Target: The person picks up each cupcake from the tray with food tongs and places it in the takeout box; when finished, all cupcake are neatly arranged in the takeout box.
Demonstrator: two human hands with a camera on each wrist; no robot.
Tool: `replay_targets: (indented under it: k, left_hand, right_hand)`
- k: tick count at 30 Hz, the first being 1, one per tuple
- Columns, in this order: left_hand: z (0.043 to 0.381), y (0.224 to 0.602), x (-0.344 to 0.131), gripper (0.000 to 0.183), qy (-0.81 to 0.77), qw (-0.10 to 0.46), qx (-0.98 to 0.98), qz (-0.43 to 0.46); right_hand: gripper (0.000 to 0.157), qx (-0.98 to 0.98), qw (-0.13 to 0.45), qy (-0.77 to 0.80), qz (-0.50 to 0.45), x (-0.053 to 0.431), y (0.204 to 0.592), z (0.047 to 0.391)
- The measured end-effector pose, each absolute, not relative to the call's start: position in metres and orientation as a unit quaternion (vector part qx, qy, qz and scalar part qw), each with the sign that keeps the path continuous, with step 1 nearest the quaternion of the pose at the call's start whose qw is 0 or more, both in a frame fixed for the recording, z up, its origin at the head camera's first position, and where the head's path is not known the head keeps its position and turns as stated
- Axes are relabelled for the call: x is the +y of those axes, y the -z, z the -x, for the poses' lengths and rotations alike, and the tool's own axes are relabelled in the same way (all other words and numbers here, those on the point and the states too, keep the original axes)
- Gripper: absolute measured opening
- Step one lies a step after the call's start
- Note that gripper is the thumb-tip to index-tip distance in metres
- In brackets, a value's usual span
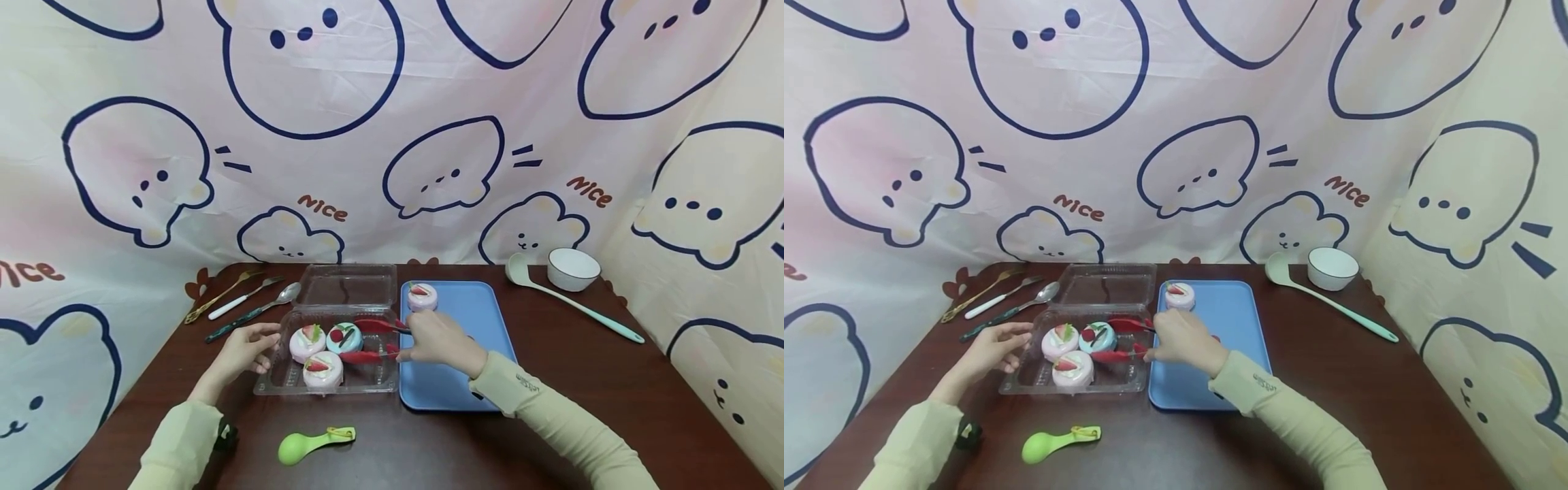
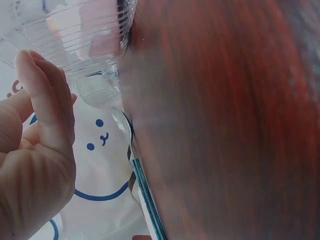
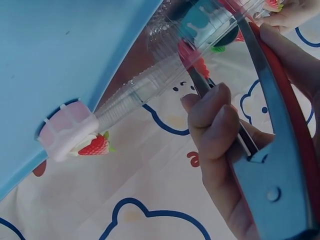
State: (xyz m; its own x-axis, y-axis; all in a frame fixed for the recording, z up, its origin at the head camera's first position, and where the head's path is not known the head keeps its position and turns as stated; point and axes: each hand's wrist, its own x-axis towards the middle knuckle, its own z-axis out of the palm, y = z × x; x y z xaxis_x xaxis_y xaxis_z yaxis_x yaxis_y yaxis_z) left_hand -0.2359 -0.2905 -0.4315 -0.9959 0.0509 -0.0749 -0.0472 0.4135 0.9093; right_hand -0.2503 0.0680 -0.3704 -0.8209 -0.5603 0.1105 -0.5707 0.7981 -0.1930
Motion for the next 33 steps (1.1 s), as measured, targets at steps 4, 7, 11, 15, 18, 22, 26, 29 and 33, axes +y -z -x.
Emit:
replay_targets:
  k: [4, 7, 11, 15, 18, 22, 26, 29, 33]
  left_hand:
    - [0.236, 0.432, -0.291, 0.047, -0.543, 0.045, 0.839, -0.005]
    - [0.236, 0.432, -0.291, 0.047, -0.542, 0.047, 0.839, -0.005]
    - [0.235, 0.431, -0.291, 0.047, -0.541, 0.046, 0.84, -0.005]
    - [0.236, 0.432, -0.291, 0.047, -0.54, 0.044, 0.84, -0.006]
    - [0.237, 0.432, -0.292, 0.047, -0.537, 0.044, 0.842, -0.005]
    - [0.236, 0.432, -0.292, 0.047, -0.534, 0.042, 0.844, -0.002]
    - [0.236, 0.432, -0.291, 0.046, -0.532, 0.041, 0.846, -0.002]
    - [0.236, 0.433, -0.291, 0.045, -0.53, 0.04, 0.847, -0.001]
    - [0.237, 0.434, -0.291, 0.046, -0.532, 0.04, 0.846, 0.002]
  right_hand:
    - [0.038, -0.947, 0.014, -0.109, -0.301, 0.067, 0.368, 0.252]
    - [0.038, -0.947, 0.009, -0.107, -0.302, 0.067, 0.367, 0.254]
    - [0.039, -0.949, 0.003, -0.107, -0.295, 0.068, 0.364, 0.254]
    - [0.04, -0.952, -0.004, -0.115, -0.284, 0.069, 0.36, 0.253]
    - [0.04, -0.953, -0.005, -0.114, -0.279, 0.07, 0.358, 0.253]
    - [0.039, -0.955, -0.003, -0.107, -0.278, 0.069, 0.358, 0.254]
    - [0.039, -0.954, -0.001, -0.106, -0.281, 0.07, 0.36, 0.254]
    - [0.039, -0.953, 0.001, -0.111, -0.283, 0.07, 0.363, 0.254]
    - [0.04, -0.951, 0.001, -0.122, -0.284, 0.072, 0.366, 0.254]
